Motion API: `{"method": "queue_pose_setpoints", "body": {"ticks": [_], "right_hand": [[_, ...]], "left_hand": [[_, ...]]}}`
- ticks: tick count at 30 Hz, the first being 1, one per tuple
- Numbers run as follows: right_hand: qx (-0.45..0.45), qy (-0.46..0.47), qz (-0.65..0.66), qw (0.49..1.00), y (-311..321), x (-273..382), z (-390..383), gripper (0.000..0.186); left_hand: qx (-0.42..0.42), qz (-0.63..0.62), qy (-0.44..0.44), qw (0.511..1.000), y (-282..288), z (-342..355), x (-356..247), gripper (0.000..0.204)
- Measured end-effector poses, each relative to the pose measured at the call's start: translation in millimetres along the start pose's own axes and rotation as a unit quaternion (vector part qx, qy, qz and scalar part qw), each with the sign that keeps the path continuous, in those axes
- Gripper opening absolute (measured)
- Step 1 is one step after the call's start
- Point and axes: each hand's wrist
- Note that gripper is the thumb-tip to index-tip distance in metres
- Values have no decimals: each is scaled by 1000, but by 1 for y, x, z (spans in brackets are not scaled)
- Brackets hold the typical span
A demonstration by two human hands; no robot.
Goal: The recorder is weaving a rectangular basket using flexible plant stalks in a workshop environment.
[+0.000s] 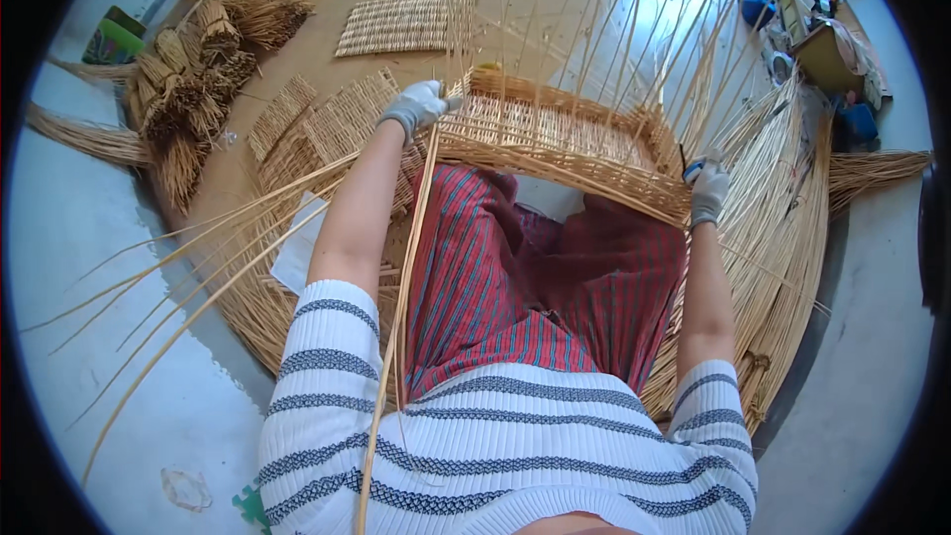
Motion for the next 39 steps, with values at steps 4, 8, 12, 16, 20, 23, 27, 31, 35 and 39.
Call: {"method": "queue_pose_setpoints", "body": {"ticks": [4,8,12,16,20,23,27,31,35,39], "right_hand": [[21,30,91,995,-5,-9,9,58],[-69,36,-33,996,-7,-23,19,61],[-104,73,-115,985,3,-32,30,68],[-117,122,-217,961,-7,-40,31,65],[-79,88,-130,984,-12,-46,29,60],[-55,17,-56,997,5,-44,28,59],[74,79,94,990,12,-2,11,41],[212,257,-113,936,5,81,-38,25],[360,276,-388,803,-43,135,-87,37],[366,251,-508,738,-116,153,-124,52]], "left_hand": [[-40,-47,-22,998,-5,-1,15,62],[-40,-96,-41,994,-10,14,33,62],[-7,-129,-59,990,-7,19,32,53],[-10,-112,-97,989,-3,14,55,58],[-28,-99,-68,992,-7,16,62,58],[-11,-50,-34,998,-7,14,25,58],[-100,-43,-16,994,0,-4,10,45],[-162,-136,17,977,17,-17,21,33],[-186,-84,31,979,11,-20,25,29],[-163,-86,-2,983,-7,-27,44,38]]}}
Point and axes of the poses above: each hand's wrist, its own z-axis towards the middle knuckle, its own y-axis out of the back of the hand, x = y × z, and after that the axes turned 6 degrees about -y, right-handed
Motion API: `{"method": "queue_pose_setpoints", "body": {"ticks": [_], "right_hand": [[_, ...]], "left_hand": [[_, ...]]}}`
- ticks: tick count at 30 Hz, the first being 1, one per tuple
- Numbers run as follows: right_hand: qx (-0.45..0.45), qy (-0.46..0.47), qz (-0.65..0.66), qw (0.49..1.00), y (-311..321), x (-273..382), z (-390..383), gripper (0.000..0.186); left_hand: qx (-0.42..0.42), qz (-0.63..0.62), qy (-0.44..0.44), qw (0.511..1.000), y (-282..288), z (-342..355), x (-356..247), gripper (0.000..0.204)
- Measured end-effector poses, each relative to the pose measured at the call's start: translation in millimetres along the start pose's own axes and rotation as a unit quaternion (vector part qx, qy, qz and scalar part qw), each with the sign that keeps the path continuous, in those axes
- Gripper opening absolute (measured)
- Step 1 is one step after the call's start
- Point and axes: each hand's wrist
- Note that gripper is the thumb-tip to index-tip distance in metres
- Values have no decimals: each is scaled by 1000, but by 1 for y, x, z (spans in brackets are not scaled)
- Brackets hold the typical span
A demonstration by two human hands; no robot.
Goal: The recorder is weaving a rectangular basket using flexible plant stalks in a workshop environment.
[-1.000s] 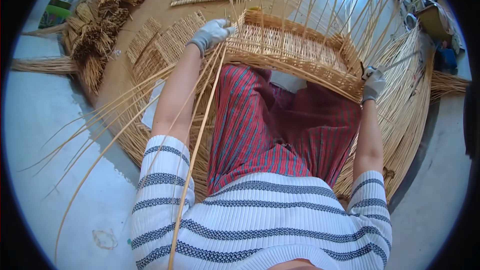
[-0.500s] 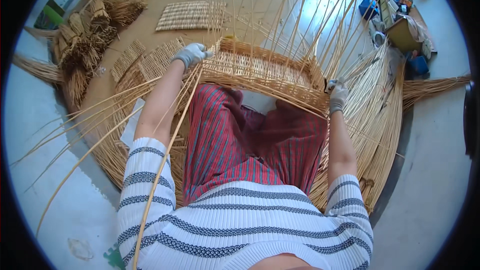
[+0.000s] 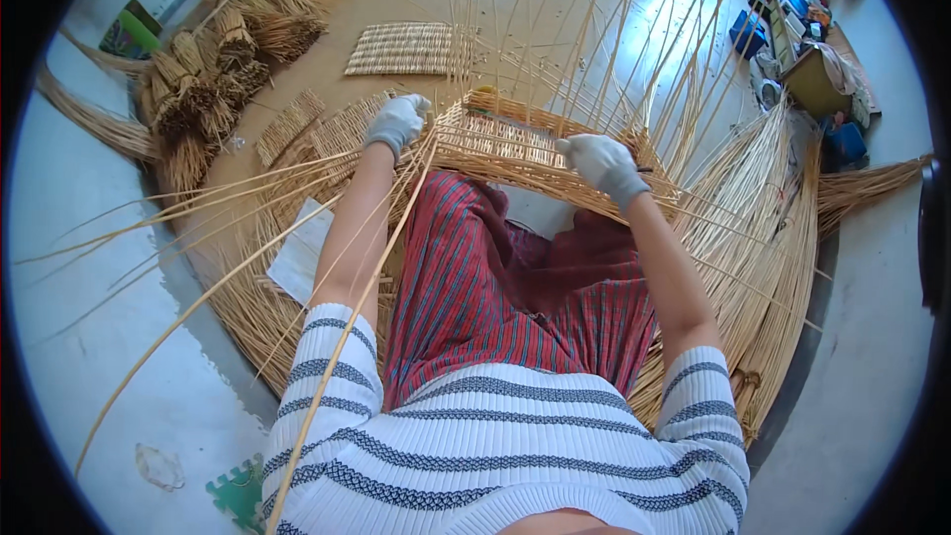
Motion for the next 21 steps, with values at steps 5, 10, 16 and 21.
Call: {"method": "queue_pose_setpoints", "body": {"ticks": [5,10,16,21], "right_hand": [[-17,50,-26,998,-17,45,30,49],[5,18,-44,999,-28,58,52,55],[35,-12,-17,999,-11,29,39,56],[-45,-49,69,995,23,-82,8,43]], "left_hand": [[0,-56,-5,998,-1,-7,-7,51],[-24,-98,-12,995,-8,-6,-14,46],[-50,-170,0,984,-13,-14,-44,33],[-131,-90,-83,984,-12,-13,-23,16]]}}
Point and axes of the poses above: each hand's wrist, its own z-axis towards the middle knuckle, its own y-axis out of the back of the hand, x = y × z, and after that the axes turned 6 degrees about -y, right-handed
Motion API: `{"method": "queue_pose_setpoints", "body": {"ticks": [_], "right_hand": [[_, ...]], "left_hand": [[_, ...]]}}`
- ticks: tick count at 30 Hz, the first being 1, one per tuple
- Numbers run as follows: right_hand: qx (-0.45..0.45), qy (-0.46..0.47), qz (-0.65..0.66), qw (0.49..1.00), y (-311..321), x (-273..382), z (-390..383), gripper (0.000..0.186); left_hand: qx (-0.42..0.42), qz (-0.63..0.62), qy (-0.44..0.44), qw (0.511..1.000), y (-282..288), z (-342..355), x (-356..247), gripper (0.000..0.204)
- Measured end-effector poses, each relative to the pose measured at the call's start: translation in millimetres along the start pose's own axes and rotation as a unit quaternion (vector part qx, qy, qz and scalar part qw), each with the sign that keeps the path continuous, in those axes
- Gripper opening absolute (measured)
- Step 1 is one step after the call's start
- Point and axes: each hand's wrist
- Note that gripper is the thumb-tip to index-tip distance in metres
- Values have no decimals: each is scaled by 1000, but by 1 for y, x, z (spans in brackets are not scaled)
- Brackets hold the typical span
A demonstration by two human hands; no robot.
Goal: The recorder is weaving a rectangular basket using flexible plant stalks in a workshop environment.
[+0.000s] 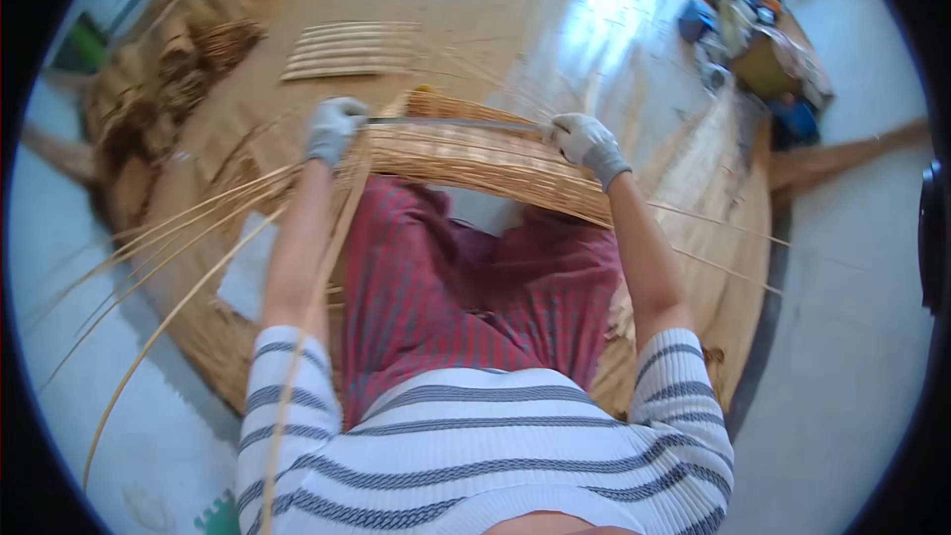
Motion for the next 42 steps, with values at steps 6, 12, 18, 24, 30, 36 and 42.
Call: {"method": "queue_pose_setpoints", "body": {"ticks": [6,12,18,24,30,36,42], "right_hand": [[-62,-122,36,990,35,-189,-48,36],[-50,-145,31,988,0,-196,-75,33],[-71,-114,96,986,-5,-197,-78,26],[-73,-116,103,985,-13,-194,-81,25],[-52,-147,82,984,-17,-199,-77,27],[-83,-128,42,987,-13,-197,-74,26],[-144,-4,14,990,-19,-210,-68,21]], "left_hand": [[-28,-82,30,996,2,13,41,15],[-18,-68,63,996,1,8,23,16],[-15,-66,88,994,0,8,18,20],[-1,-42,79,996,2,9,16,19],[-2,-26,79,997,1,7,12,19],[11,-2,77,997,3,8,6,18],[-16,37,-16,999,20,-1,-5,25]]}}
Point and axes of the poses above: each hand's wrist, its own z-axis towards the middle knuckle, its own y-axis out of the back of the hand, x = y × z, and after that the axes turned 6 degrees about -y, right-handed
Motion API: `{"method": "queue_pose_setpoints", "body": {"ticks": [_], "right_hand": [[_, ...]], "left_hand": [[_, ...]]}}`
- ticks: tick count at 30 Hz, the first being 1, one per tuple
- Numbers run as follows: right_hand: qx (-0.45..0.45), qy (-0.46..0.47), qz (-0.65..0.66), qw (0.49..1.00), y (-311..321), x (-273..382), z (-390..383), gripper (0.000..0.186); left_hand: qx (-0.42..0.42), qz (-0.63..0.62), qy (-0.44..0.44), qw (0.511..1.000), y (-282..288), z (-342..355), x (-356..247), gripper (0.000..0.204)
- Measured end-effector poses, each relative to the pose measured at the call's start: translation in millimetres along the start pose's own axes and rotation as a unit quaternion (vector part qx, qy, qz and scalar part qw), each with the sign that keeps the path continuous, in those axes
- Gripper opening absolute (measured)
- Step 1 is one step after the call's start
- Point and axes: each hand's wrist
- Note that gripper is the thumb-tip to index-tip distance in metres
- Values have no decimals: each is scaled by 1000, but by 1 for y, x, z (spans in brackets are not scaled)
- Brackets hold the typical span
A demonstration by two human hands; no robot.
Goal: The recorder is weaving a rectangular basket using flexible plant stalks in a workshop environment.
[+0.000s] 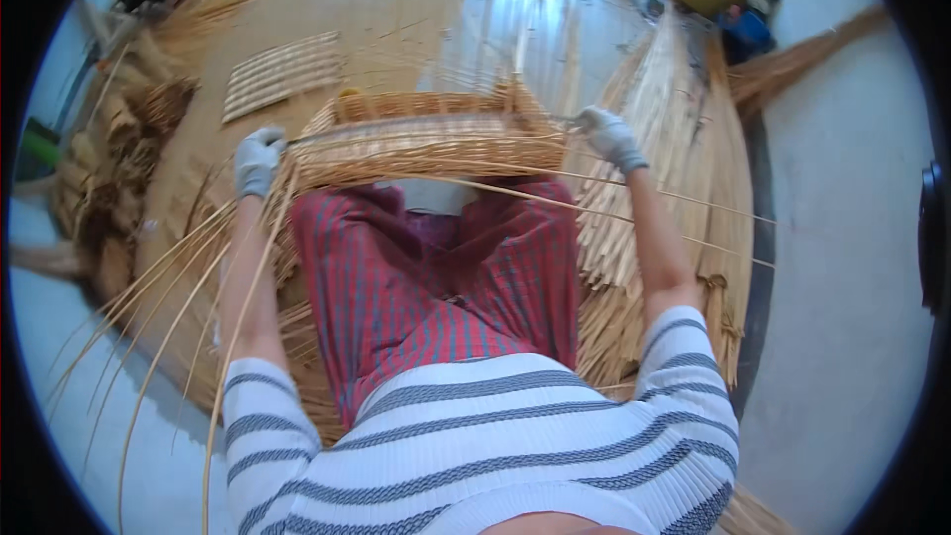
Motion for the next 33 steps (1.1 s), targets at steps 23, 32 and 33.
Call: {"method": "queue_pose_setpoints", "body": {"ticks": [23,32,33], "right_hand": [[-28,258,68,963,-27,326,-89,27],[43,-110,617,778,-162,278,12,24],[6,-89,700,709,-158,290,20,22]], "left_hand": [[-73,-98,-172,977,-61,-114,-85,47],[-37,4,-14,999,-98,-18,-56,66],[-70,25,-47,996,-101,-18,-48,65]]}}
Point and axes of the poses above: each hand's wrist, its own z-axis towards the middle knuckle, its own y-axis out of the back of the hand, x = y × z, and after that the axes turned 6 degrees about -y, right-handed
